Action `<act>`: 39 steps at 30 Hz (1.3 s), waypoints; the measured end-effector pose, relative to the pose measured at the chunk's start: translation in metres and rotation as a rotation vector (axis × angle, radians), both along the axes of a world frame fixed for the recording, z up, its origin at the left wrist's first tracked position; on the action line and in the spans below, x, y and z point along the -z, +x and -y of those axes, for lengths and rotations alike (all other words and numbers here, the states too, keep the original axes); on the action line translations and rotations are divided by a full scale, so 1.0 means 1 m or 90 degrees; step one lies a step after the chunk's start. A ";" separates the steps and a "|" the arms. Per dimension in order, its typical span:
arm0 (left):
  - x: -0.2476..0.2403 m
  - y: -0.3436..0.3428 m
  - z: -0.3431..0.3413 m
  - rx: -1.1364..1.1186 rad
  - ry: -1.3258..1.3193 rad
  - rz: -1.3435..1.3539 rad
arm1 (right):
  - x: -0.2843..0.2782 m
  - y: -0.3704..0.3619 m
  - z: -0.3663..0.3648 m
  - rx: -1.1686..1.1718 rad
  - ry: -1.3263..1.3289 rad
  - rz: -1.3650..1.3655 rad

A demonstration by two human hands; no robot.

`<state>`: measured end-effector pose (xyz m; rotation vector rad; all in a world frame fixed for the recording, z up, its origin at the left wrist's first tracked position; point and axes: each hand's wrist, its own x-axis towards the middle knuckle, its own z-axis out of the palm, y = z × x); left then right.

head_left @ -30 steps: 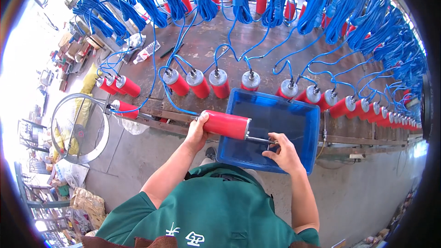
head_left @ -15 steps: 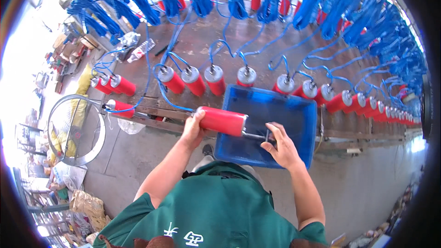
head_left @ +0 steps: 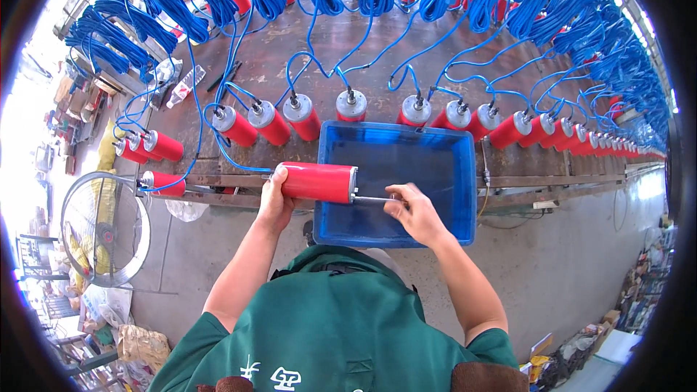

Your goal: The person tests a fire extinguisher for leaks by submerging it in a blue bin of water. The person repeatedly puts the extinguisher into the water, holds it there to check for bubbles, and then removes it, using a small hammer to tap the valve assembly in between tests.

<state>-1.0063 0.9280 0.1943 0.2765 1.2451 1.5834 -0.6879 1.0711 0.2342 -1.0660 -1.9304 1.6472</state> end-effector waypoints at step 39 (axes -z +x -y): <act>-0.004 -0.002 -0.006 -0.026 0.018 0.050 | 0.010 -0.007 0.002 -0.095 0.699 0.173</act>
